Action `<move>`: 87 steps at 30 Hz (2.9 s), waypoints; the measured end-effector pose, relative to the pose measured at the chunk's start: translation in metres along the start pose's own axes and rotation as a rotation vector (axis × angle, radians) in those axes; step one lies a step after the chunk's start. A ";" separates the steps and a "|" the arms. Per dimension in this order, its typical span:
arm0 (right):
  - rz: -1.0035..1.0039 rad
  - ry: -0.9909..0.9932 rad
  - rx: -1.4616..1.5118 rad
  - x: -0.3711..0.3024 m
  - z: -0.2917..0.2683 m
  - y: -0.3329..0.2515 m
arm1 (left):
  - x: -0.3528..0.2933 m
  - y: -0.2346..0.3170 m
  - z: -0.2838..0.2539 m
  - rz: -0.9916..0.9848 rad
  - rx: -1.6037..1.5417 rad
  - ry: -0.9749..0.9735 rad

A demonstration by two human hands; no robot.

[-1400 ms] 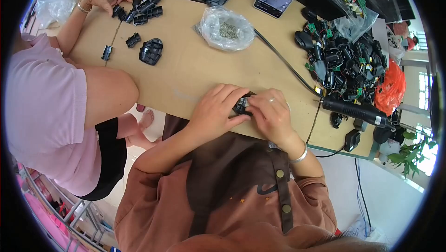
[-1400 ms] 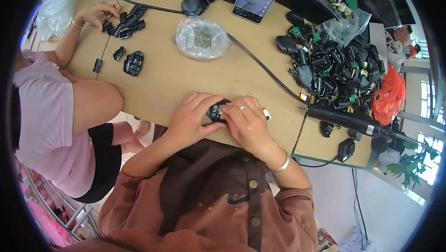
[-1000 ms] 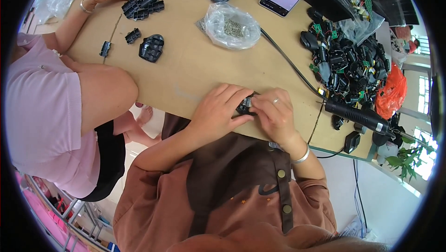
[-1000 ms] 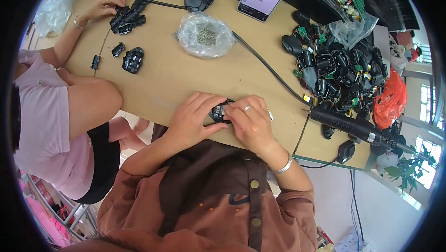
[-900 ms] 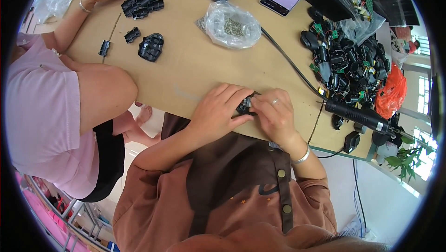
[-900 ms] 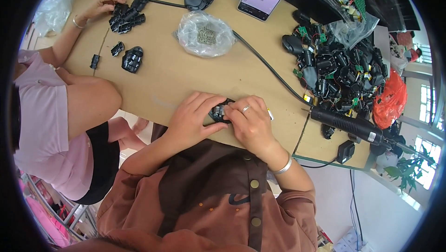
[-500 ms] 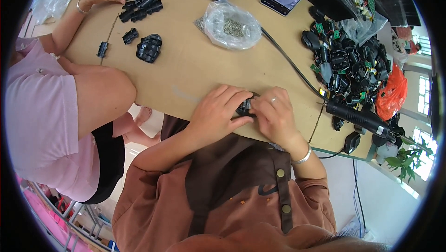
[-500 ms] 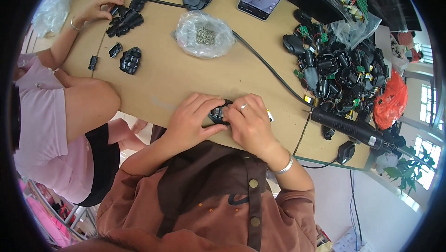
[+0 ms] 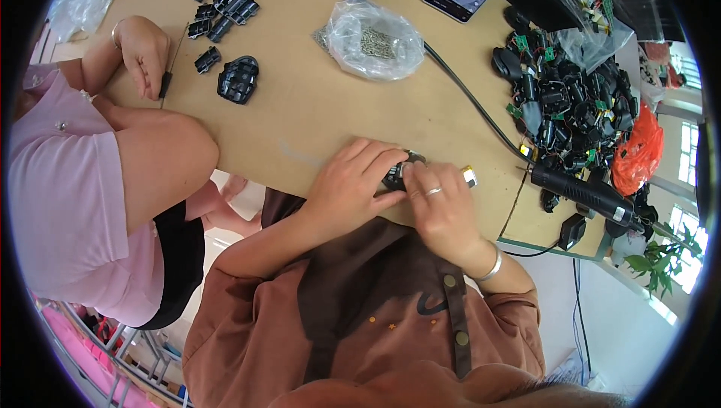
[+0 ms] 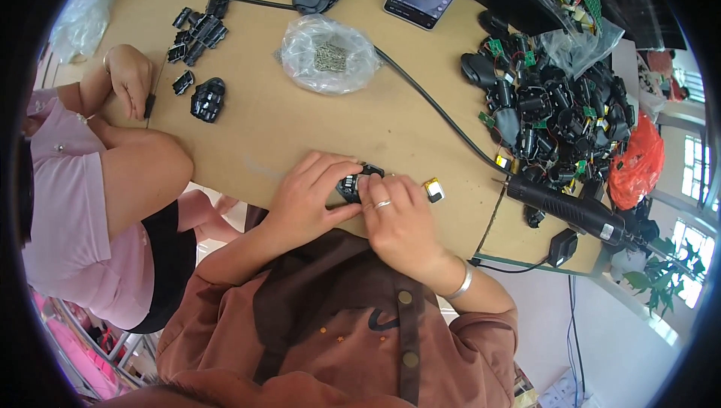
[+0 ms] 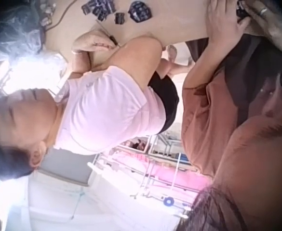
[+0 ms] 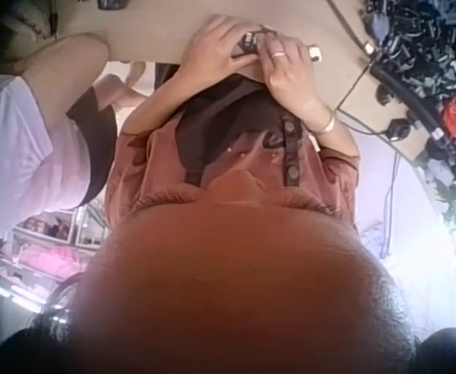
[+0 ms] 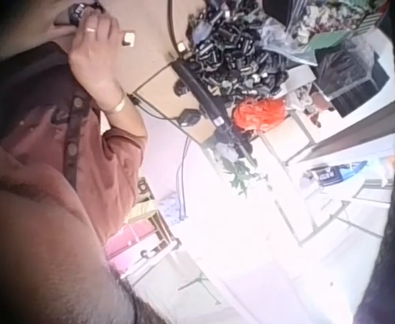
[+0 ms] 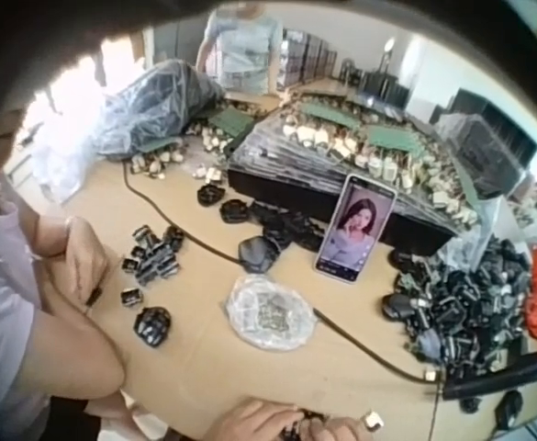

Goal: The person assembles small electronic components and plastic casing using an electric screwdriver to secure the screws.

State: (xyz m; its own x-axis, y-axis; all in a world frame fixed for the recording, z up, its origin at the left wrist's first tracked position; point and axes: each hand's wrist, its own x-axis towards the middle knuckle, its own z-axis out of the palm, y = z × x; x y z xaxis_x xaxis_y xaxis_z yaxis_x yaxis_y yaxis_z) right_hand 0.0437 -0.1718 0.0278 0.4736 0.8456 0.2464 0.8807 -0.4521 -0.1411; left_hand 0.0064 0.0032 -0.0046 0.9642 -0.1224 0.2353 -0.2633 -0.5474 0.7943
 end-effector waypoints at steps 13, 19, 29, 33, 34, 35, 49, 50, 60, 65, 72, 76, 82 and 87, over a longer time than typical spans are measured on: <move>0.207 0.171 0.313 -0.008 -0.035 0.007 | -0.023 -0.013 -0.035 -0.162 0.244 0.316; 0.374 0.197 0.539 -0.029 -0.022 0.013 | 0.008 -0.065 -0.078 -0.300 0.675 0.644; 0.365 0.312 0.579 -0.014 -0.025 0.015 | 0.067 -0.089 -0.104 -0.589 0.728 0.477; 0.416 0.369 0.588 -0.014 -0.031 0.028 | 0.068 -0.095 -0.101 -0.440 0.723 0.580; 0.421 0.375 0.587 -0.016 -0.033 0.027 | 0.066 -0.089 -0.099 -0.339 0.658 0.602; 0.452 0.383 0.630 -0.018 -0.035 0.026 | 0.064 -0.081 -0.097 -0.236 0.592 0.624; 0.240 0.318 0.443 0.003 -0.016 0.011 | 0.019 0.016 -0.033 -0.467 -0.963 -0.108; 0.305 0.360 0.429 0.000 -0.014 0.016 | 0.013 0.018 -0.033 -0.347 -0.644 -0.060; 0.392 0.271 0.404 -0.008 0.007 0.006 | -0.013 0.009 0.003 -0.008 0.054 0.040; 0.317 0.247 0.269 -0.003 0.012 0.003 | -0.014 0.005 0.004 0.004 0.048 0.057; 0.205 0.185 0.220 0.006 0.004 0.004 | -0.016 0.008 0.003 -0.096 0.029 0.056; 0.145 0.096 0.070 0.013 0.001 -0.001 | -0.014 0.005 0.003 -0.076 0.014 0.062; 0.121 -0.057 -0.017 0.027 -0.006 -0.005 | -0.014 0.004 0.006 -0.022 0.012 0.062; 0.129 0.030 0.155 0.010 -0.007 0.011 | -0.011 0.012 0.002 -0.037 -0.002 0.116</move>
State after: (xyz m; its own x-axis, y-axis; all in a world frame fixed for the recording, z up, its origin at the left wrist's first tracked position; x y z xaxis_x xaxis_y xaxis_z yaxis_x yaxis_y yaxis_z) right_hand 0.0580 -0.1701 0.0358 0.5843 0.7736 0.2451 0.8022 -0.5049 -0.3187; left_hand -0.0072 -0.0036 0.0012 0.9632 -0.0051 0.2686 -0.2274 -0.5483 0.8048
